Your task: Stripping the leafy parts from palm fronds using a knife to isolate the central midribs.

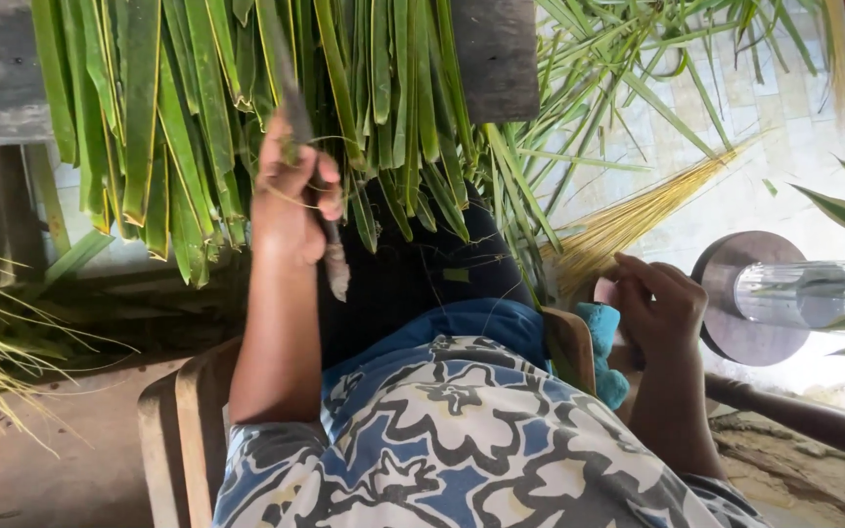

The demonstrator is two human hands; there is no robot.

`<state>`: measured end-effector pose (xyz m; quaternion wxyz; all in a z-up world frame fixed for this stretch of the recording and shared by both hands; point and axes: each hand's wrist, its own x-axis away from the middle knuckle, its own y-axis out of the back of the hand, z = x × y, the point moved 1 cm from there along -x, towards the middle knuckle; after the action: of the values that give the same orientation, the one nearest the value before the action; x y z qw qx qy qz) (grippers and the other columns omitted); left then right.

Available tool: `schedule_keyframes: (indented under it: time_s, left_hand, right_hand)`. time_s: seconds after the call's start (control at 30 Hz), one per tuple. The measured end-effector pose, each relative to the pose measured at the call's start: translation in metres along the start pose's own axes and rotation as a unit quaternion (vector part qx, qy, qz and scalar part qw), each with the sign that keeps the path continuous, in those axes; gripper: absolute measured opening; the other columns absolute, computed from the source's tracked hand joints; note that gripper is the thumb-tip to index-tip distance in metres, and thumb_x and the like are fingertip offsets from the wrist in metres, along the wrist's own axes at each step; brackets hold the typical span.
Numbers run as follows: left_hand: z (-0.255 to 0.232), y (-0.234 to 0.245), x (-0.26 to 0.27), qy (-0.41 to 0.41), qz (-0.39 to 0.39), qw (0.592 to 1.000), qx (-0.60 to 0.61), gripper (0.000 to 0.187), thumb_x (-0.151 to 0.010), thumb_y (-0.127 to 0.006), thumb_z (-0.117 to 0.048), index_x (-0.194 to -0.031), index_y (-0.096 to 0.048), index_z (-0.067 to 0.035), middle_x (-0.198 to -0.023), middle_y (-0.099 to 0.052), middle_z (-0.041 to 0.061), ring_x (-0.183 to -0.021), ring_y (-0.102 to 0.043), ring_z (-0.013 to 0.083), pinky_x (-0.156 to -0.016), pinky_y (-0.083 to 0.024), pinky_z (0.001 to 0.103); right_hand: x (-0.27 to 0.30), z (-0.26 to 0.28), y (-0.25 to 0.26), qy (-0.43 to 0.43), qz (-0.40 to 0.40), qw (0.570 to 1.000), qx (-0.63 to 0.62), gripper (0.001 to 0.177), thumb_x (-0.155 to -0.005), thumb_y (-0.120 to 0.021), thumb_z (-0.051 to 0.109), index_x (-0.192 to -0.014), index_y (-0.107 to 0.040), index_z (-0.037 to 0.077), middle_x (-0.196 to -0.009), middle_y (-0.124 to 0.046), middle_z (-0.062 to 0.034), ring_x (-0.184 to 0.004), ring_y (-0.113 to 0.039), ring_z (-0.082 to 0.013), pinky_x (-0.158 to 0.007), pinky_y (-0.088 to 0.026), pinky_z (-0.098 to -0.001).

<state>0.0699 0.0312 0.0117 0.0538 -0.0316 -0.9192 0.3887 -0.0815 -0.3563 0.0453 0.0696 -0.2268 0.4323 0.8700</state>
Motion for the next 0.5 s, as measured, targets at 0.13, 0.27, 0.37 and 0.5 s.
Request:
schedule_keyframes:
  time_s: [0.13, 0.27, 0.37, 0.5]
  left_hand:
    - [0.002, -0.020, 0.014, 0.027, 0.019, 0.999, 0.003, 0.050, -0.096, -0.049, -0.012, -0.141, -0.027, -0.016, -0.065, -0.055, 0.012, -0.039, -0.050, 0.0154, -0.032, -0.038, 0.022]
    - [0.058, -0.043, 0.039, 0.144, 0.111, 0.983, 0.006, 0.043, -0.090, -0.052, -0.008, -0.130, -0.037, -0.010, -0.058, -0.052, 0.017, -0.034, -0.049, 0.0194, -0.026, -0.038, 0.024]
    - [0.089, -0.065, 0.056, 0.208, 0.182, 0.960, 0.053, 0.050, -0.086, -0.059, -0.010, -0.131, -0.038, -0.009, -0.058, -0.054, 0.021, -0.034, -0.050, 0.0218, -0.025, -0.038, 0.024]
    - [0.104, -0.081, 0.059, 0.232, 0.252, 0.936, 0.079, 0.061, -0.088, -0.056, -0.008, -0.142, -0.028, -0.014, -0.061, -0.057, 0.022, -0.035, -0.053, 0.0224, -0.027, -0.040, 0.023]
  right_hand:
    - [-0.006, 0.005, -0.015, -0.006, -0.034, 0.999, -0.022, 0.017, -0.079, -0.064, -0.006, -0.094, -0.071, -0.003, -0.068, -0.064, -0.0155, -0.052, -0.057, -0.0294, -0.047, -0.044, -0.0372]
    - [-0.020, 0.021, -0.036, 0.003, -0.067, 0.997, -0.036, 0.014, -0.079, -0.066, -0.007, -0.092, -0.072, -0.004, -0.067, -0.064, -0.0162, -0.051, -0.058, -0.0276, -0.045, -0.044, -0.0375]
    - [-0.033, 0.038, -0.048, 0.005, -0.082, 0.995, -0.049, 0.014, -0.079, -0.065, -0.009, -0.091, -0.072, -0.004, -0.066, -0.064, -0.0162, -0.050, -0.059, -0.0287, -0.044, -0.046, -0.0363]
    - [-0.044, 0.061, -0.058, 0.023, -0.080, 0.995, -0.049, 0.016, -0.079, -0.066, -0.006, -0.093, -0.072, -0.001, -0.068, -0.066, -0.0139, -0.054, -0.062, -0.0299, -0.044, -0.048, -0.0357]
